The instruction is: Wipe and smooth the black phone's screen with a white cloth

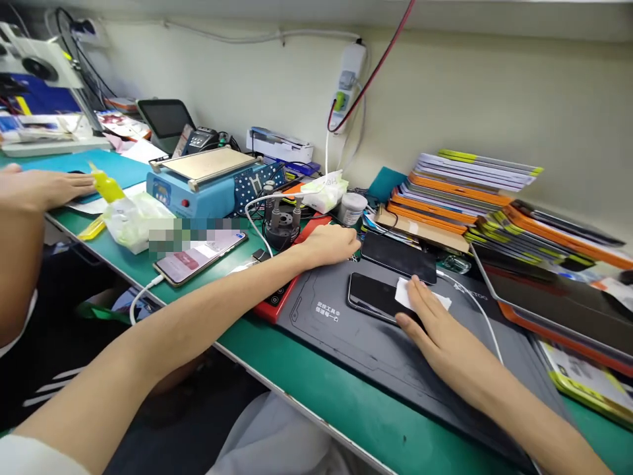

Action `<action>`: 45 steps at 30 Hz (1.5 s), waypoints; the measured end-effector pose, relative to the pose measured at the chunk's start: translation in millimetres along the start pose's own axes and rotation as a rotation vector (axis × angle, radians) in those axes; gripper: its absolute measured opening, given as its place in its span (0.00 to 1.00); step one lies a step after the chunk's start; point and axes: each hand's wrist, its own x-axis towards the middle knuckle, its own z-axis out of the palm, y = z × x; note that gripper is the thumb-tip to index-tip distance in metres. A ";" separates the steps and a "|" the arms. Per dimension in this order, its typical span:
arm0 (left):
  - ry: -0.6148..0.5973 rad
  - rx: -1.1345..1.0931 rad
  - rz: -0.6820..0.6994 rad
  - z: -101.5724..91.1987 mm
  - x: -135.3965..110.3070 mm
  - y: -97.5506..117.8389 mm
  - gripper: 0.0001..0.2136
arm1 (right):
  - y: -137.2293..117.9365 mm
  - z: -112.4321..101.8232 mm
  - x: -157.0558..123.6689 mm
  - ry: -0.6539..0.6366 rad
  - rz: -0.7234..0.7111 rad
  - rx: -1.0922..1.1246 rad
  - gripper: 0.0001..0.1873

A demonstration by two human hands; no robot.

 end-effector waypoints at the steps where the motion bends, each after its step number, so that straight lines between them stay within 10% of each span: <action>1: 0.000 0.007 0.000 -0.2 -0.3 0.6 0.19 | -1.9 -2.9 4.2 -0.006 0.010 0.010 0.56; 9: 0.024 -0.049 -0.031 6.0 3.6 -2.6 0.20 | 3.9 9.9 -52.7 0.004 -0.050 -0.058 0.50; 17: 0.039 -0.017 -0.017 6.1 -1.7 1.6 0.21 | -14.3 -12.4 -6.1 -0.062 -0.047 0.007 0.55; 24: 0.040 -0.049 -0.022 13.3 2.8 -1.5 0.17 | -21.1 -3.1 -65.2 -0.115 -0.120 -0.061 0.50; 31: 0.030 -0.010 -0.060 9.4 -0.2 1.9 0.18 | -30.9 -13.0 4.1 -0.091 -0.177 -0.015 0.54; 39: 0.039 -0.007 -0.042 10.9 0.3 2.3 0.16 | -57.6 -9.3 -38.5 -0.151 -0.280 -0.013 0.55; 45: 0.047 0.047 -0.054 12.3 -0.3 1.5 0.19 | -72.1 -8.1 12.6 -0.104 -0.307 0.043 0.55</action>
